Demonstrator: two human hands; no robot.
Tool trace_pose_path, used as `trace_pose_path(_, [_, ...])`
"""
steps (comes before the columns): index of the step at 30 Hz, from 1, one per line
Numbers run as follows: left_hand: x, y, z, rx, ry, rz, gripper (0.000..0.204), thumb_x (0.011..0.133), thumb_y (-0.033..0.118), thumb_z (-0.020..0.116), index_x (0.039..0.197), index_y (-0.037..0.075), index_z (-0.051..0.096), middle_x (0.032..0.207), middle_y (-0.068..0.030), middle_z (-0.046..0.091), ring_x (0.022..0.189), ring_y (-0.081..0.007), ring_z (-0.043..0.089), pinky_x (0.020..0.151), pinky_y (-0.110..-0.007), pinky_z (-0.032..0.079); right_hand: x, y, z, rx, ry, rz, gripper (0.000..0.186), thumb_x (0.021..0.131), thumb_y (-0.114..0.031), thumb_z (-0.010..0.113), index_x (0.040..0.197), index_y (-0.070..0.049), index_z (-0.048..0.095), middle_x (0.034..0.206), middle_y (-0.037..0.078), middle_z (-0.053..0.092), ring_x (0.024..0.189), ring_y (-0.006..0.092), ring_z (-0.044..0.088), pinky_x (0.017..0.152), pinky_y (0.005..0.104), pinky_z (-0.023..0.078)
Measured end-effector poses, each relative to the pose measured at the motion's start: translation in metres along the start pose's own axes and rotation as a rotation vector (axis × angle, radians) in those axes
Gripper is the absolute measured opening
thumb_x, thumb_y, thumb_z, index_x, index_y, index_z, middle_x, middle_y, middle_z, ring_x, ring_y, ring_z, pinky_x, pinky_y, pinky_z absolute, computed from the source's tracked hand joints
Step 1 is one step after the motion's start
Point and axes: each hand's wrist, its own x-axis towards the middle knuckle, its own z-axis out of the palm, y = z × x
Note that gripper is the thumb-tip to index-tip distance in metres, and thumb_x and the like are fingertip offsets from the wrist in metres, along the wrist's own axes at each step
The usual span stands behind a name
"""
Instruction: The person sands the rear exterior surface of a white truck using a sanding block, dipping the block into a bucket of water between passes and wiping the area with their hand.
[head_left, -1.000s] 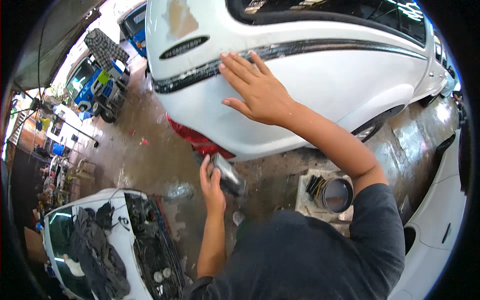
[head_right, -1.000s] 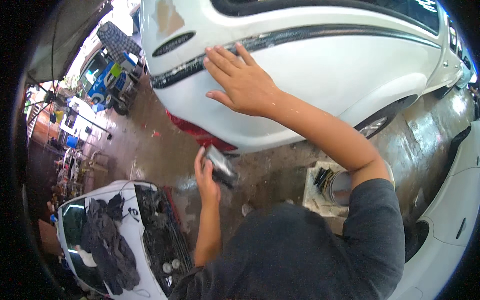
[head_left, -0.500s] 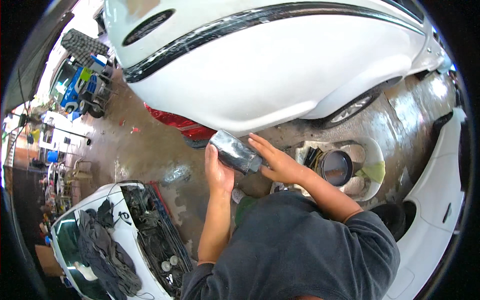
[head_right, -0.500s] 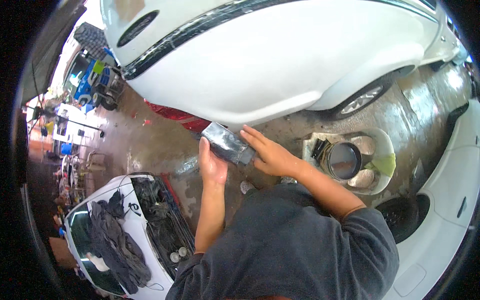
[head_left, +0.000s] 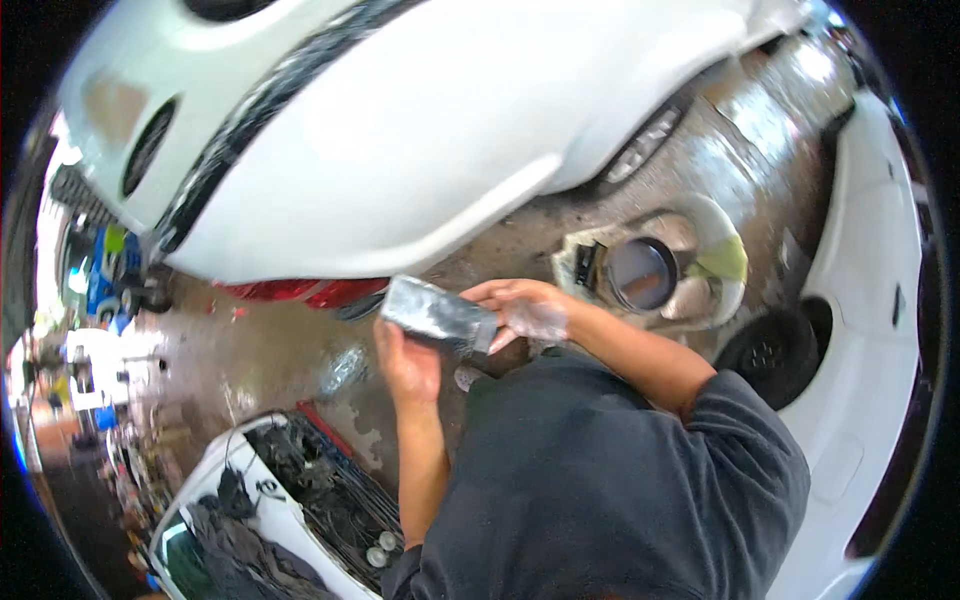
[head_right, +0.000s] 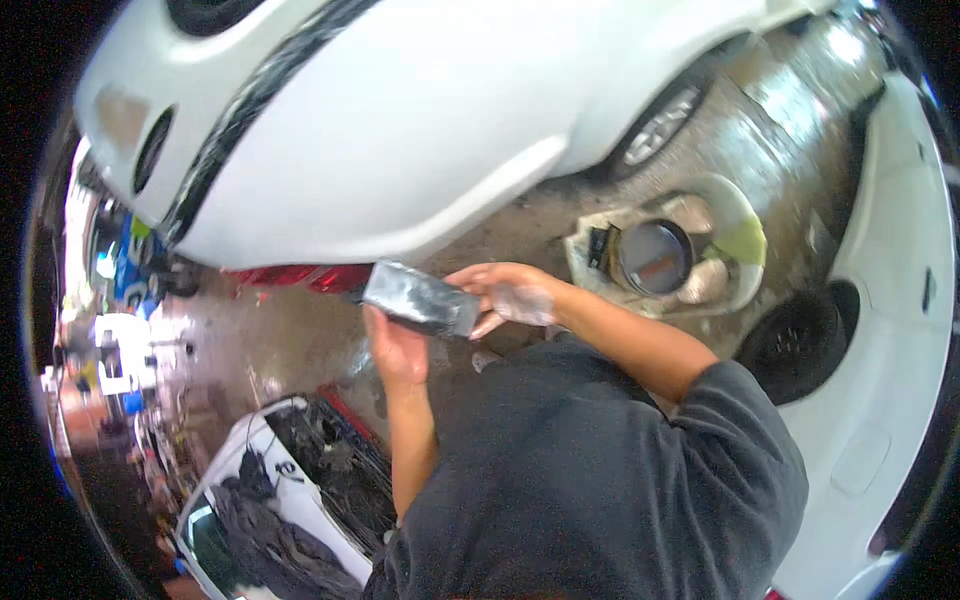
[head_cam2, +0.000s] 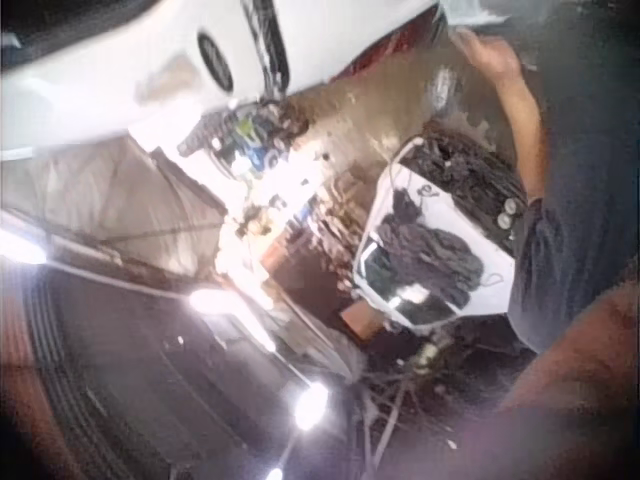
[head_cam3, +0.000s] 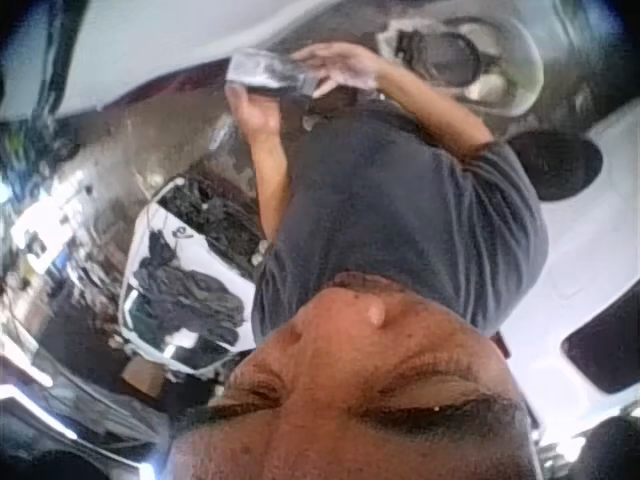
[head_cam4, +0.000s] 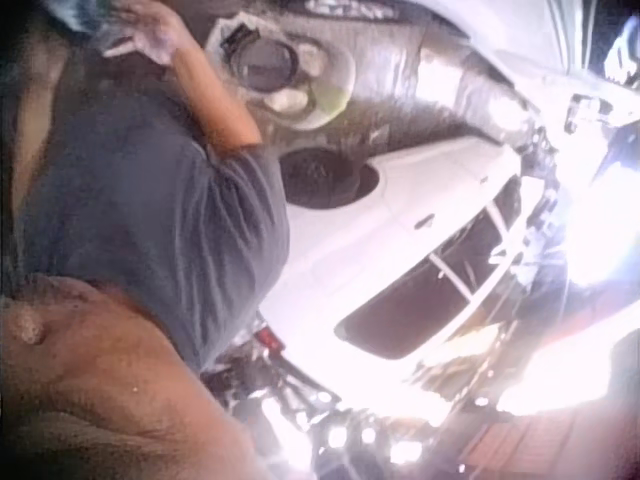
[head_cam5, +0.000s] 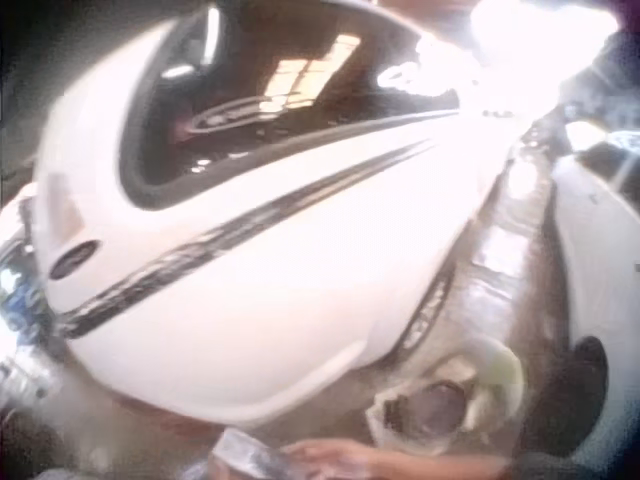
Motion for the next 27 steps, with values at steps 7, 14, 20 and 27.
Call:
trace_pose_path(7, [-0.011, -0.011, -0.005, 0.215, -0.046, -0.158, 0.017, 0.11, 0.021, 0.064, 0.12, 0.007, 0.059, 0.13, -0.0088, 0.066, 0.126, -0.0216, 0.061, 0.112, -0.046, 0.046, -0.002, 0.033, -0.017, -0.012, 0.105, 0.03, 0.055, 0.093, -0.017, 0.085, 0.139, -0.001, 0.061, 0.115, 0.011, 0.076, 0.099, 0.02, 0.076, 0.082, 0.04, 0.067])
trace_pose_path(14, [-0.03, -0.027, -0.071, 0.795, 0.071, -0.397, 0.037, 0.112, 0.03, 0.063, 0.137, 0.003, 0.062, 0.141, -0.0132, 0.065, 0.129, -0.021, 0.063, 0.109, -0.037, 0.053, -0.081, 0.026, -0.112, -0.585, 0.752, -0.085, 0.076, 0.088, -0.025, 0.081, 0.152, 0.003, 0.051, 0.139, 0.016, 0.065, 0.124, 0.0282, 0.064, 0.112, 0.0386, 0.047])
trace_pose_path(20, [-0.102, -0.044, -0.217, 1.205, 0.117, -0.677, 0.042, 0.106, 0.033, 0.069, 0.133, 0.002, 0.067, 0.135, -0.0177, 0.072, 0.124, -0.0279, 0.07, 0.103, -0.037, 0.054, -0.223, 0.049, -0.277, -1.121, 1.52, 0.15, 0.07, 0.089, -0.018, 0.068, 0.154, -0.006, 0.048, 0.13, 0.034, 0.07, 0.123, 0.0461, 0.069, 0.103, 0.0473, 0.054])
trace_pose_path(27, [-0.164, -0.044, -0.249, 1.411, 0.058, -0.654, 0.046, 0.104, 0.036, 0.07, 0.132, 0.0, 0.068, 0.122, -0.0214, 0.077, 0.116, -0.0314, 0.074, 0.1, -0.04, 0.055, -0.209, 0.035, -0.284, -0.555, 1.432, -0.058, 0.083, 0.08, -0.008, 0.068, 0.16, -0.002, 0.045, 0.13, 0.017, 0.069, 0.114, 0.026, 0.067, 0.102, 0.0383, 0.05])
